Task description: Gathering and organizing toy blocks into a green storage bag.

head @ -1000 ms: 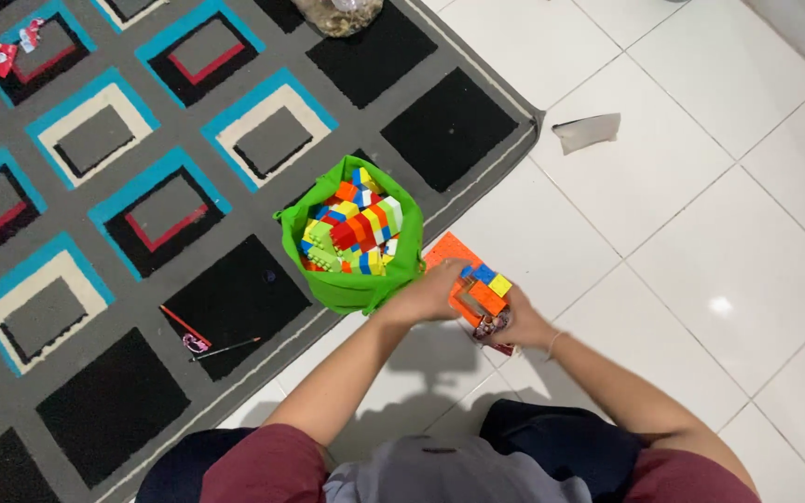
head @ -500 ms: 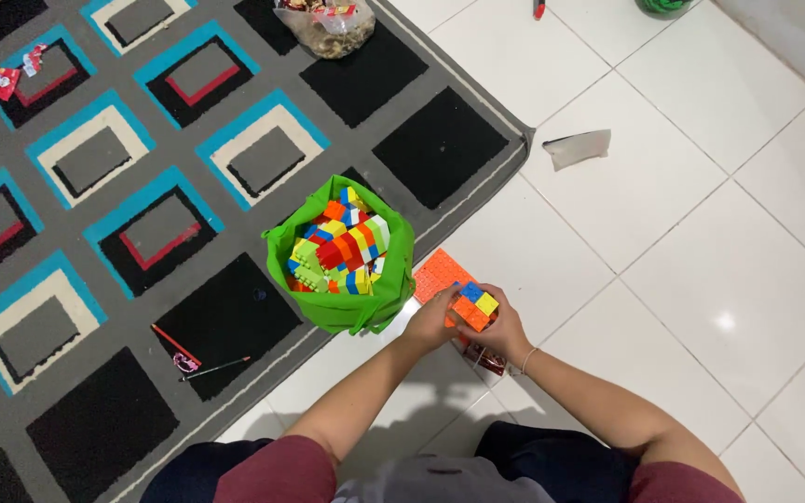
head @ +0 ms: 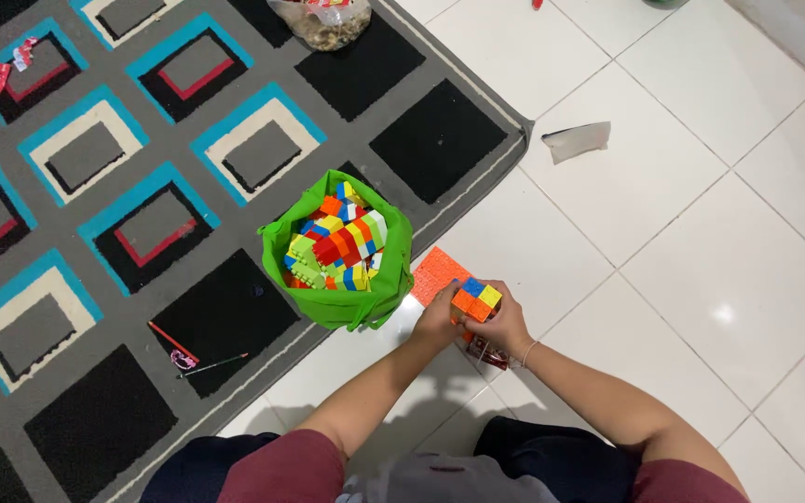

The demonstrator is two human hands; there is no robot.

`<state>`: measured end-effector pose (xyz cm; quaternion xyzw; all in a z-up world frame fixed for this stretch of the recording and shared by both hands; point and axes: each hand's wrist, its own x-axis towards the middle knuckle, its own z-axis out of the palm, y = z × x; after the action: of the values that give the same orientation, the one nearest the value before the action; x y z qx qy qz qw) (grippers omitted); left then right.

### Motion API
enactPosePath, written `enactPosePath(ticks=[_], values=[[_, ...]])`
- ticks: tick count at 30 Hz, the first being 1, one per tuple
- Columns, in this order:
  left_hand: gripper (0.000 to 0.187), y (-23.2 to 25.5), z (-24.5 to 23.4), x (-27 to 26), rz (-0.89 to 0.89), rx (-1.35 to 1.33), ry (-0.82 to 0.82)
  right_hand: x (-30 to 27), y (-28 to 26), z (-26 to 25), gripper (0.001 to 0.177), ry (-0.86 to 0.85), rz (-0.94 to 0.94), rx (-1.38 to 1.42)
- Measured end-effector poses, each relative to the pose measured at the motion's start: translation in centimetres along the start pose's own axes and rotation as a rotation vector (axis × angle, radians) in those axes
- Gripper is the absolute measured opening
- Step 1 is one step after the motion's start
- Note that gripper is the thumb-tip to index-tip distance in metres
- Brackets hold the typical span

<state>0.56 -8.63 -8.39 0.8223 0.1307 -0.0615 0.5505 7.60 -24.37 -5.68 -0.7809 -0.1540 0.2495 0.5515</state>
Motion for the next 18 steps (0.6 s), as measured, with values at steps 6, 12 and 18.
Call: enactPosePath(ticks=[6,12,18], values=[[0.088,-1.1,0.3,-0.4,0.048,-0.042,0.009,0.0,0.3,-0.1,0.069,-0.008,-0.011,0.045],[0.098,-1.9,0.8,-0.2,0.020,-0.058,0.038,0.2,-0.7,-0.6,0.068,-0.012,-0.081,0.098],[0.104,1.0,-3.6,-0.7,0.097,0.094,-0.256,2.0,-3.3,-2.2,0.070,0.091,-0.281,0.031]])
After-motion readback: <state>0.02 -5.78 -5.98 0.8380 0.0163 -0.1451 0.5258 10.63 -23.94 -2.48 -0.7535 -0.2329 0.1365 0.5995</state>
